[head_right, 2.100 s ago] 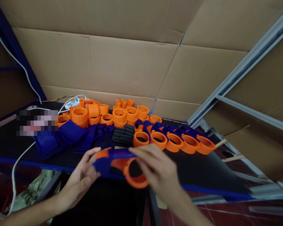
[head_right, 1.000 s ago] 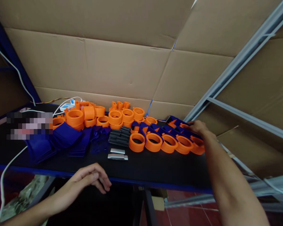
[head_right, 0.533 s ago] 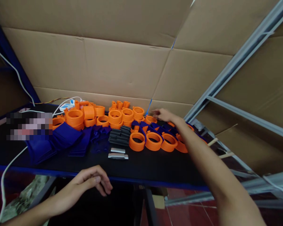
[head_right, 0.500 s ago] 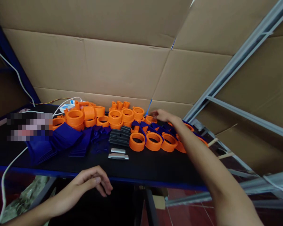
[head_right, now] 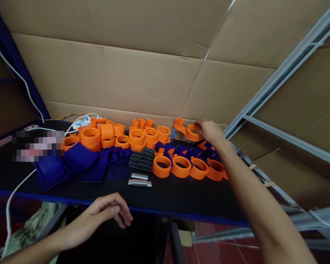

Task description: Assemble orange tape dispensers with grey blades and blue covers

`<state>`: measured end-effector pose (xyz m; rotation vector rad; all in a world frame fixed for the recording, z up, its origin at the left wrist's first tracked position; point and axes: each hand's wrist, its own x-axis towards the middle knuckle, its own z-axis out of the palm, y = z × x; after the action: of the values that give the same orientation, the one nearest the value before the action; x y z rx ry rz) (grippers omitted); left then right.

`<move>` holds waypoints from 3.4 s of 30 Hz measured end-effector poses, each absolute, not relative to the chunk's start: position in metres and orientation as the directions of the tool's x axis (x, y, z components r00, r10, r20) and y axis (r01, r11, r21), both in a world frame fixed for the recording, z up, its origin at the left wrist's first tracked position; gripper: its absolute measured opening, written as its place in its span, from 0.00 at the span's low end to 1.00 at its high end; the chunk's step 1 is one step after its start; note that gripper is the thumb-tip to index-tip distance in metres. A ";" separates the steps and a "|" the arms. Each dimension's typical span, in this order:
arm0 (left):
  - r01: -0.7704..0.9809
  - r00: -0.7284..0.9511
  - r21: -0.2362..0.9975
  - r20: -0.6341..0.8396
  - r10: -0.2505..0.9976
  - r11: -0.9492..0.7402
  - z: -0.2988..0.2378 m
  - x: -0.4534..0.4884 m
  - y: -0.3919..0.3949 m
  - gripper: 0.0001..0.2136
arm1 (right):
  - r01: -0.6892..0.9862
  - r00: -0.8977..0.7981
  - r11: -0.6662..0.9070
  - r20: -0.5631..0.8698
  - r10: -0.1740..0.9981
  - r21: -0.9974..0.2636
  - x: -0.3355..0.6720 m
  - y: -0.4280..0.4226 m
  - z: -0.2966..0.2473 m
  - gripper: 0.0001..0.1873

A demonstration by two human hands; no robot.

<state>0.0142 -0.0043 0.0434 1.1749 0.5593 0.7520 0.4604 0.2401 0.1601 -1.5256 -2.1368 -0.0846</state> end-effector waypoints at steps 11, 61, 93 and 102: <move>-0.523 0.480 0.852 0.281 0.831 0.013 0.031 0.015 -0.001 0.28 | 0.641 -0.185 0.439 0.429 0.884 -0.629 0.298 0.053 0.142 0.13; -0.308 0.374 0.934 -0.055 0.926 0.180 0.041 0.015 0.011 0.15 | 0.425 -0.480 0.421 0.195 0.855 -0.801 0.239 0.051 0.109 0.06; -0.434 0.461 0.815 -0.165 0.872 0.384 0.040 0.014 0.008 0.15 | 0.816 -0.575 0.561 0.311 0.757 0.143 0.243 0.105 0.103 0.11; -0.450 0.420 0.809 -0.181 0.889 0.378 0.047 0.015 0.007 0.14 | 0.793 -0.604 0.602 0.250 0.757 0.094 0.245 0.109 0.090 0.10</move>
<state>0.0149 0.0073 0.0472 0.7551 0.6856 0.9467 0.2449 0.1091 0.0897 -1.2919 -2.6434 -0.2907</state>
